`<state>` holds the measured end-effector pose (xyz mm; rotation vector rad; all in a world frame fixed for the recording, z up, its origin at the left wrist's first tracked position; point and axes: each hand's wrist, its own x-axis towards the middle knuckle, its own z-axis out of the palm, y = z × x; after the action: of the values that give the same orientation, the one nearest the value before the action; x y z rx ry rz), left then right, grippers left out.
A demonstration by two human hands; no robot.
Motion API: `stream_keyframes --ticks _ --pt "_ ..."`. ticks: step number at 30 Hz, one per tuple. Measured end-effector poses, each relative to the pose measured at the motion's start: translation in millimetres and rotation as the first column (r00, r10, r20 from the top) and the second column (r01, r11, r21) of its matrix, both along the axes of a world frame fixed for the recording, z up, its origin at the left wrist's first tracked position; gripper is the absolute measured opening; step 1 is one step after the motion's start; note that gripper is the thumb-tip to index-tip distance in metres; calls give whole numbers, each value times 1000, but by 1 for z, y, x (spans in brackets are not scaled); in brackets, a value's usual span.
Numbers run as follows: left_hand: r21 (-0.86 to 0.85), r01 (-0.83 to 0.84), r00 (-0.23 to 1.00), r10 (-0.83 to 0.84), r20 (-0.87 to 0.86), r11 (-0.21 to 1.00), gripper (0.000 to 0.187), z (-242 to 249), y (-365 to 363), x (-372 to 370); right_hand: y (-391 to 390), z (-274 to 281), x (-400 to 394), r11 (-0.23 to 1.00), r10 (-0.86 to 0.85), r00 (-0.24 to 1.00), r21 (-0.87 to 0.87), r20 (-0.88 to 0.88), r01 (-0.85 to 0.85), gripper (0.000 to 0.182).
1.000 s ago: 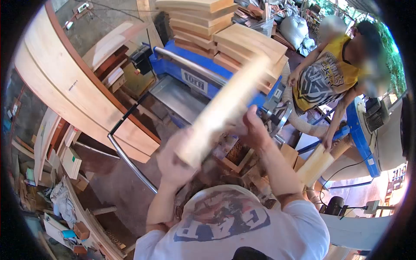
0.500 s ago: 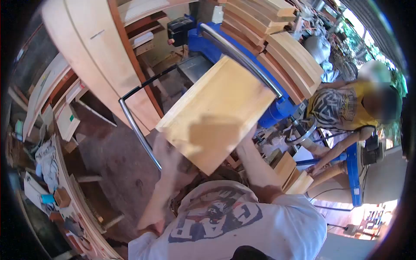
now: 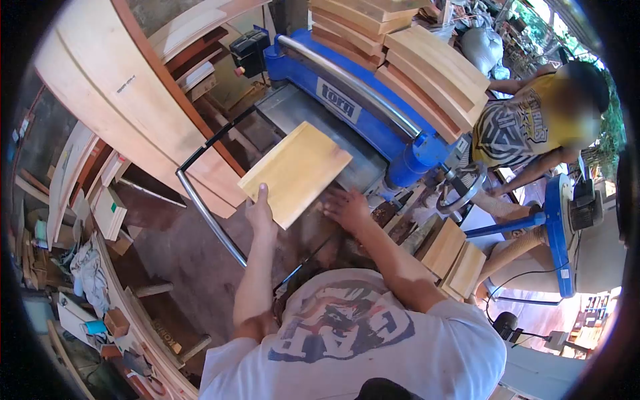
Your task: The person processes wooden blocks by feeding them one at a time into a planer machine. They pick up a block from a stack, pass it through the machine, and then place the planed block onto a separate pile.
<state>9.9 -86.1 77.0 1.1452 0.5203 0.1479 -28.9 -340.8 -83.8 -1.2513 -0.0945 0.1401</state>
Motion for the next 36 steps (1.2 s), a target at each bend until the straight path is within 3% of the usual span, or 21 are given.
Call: stream_keyframes --ticks 1,3,5,8,11,14,17,20,21,23,25,27,28,30,32,33,35,36 --pt "-30 1 1000 -1 7 1000 50 -18 -3 13 -11 6 -18 996 -7 999 -88 54 11 54" --pt "-43 13 1000 -13 0 999 51 -38 -12 40 -28 35 -42 998 -62 987 -7 -148 62 52" --pt "-11 36 998 -36 -57 999 51 -53 -22 55 -36 100 -76 930 -23 770 270 -638 251 52" --pt "190 90 988 -64 -137 978 52 -69 -50 82 -45 138 -104 971 -104 682 76 -724 229 47" --pt "193 32 998 -21 -63 981 53 -103 -83 116 -53 136 -117 980 -185 762 -60 -620 189 43" --pt "416 47 994 -1 -110 908 58 -90 -115 125 -51 169 -115 967 -255 780 -164 -571 195 42" --pt "531 16 1000 -13 -11 847 69 -91 -137 138 -50 202 -112 953 -275 892 -228 -360 201 43" --pt "646 41 974 112 -195 763 78 -82 -164 153 -54 278 -107 954 -284 905 -189 -317 233 41" --pt "616 42 976 99 -194 786 79 -78 -169 155 -62 309 -105 947 -281 926 -231 -251 225 40" --pt "562 33 977 92 -192 826 82 -70 -168 157 -100 332 -101 760 -346 925 -531 159 376 41" --pt "645 -12 982 131 -137 764 83 -64 -173 157 -130 384 -77 530 -497 806 -623 321 575 42" --pt "702 -52 983 158 -88 710 83 -71 -181 160 -162 407 -38 105 -483 615 -656 623 747 48" --pt "722 -73 983 170 -62 688 83 -93 -183 168 -178 425 -21 -176 -235 612 -652 755 737 59" --pt "754 -91 982 185 -41 650 81 -97 -185 173 -221 427 19 -240 -169 615 -638 770 732 77" --pt "776 -81 979 195 -54 626 79 -80 -191 173 -286 415 72 -229 -310 660 -728 684 646 87" --pt "831 -48 980 186 -67 554 78 -87 -192 176 -310 414 95 -197 -368 666 -754 649 626 91" --pt "918 19 976 193 -104 397 77 -114 -191 185 -329 432 126 -152 -448 787 -904 424 400 92" --pt "908 25 970 211 -124 417 76 -104 -185 172 -326 432 133 -179 -438 821 -931 365 318 92"
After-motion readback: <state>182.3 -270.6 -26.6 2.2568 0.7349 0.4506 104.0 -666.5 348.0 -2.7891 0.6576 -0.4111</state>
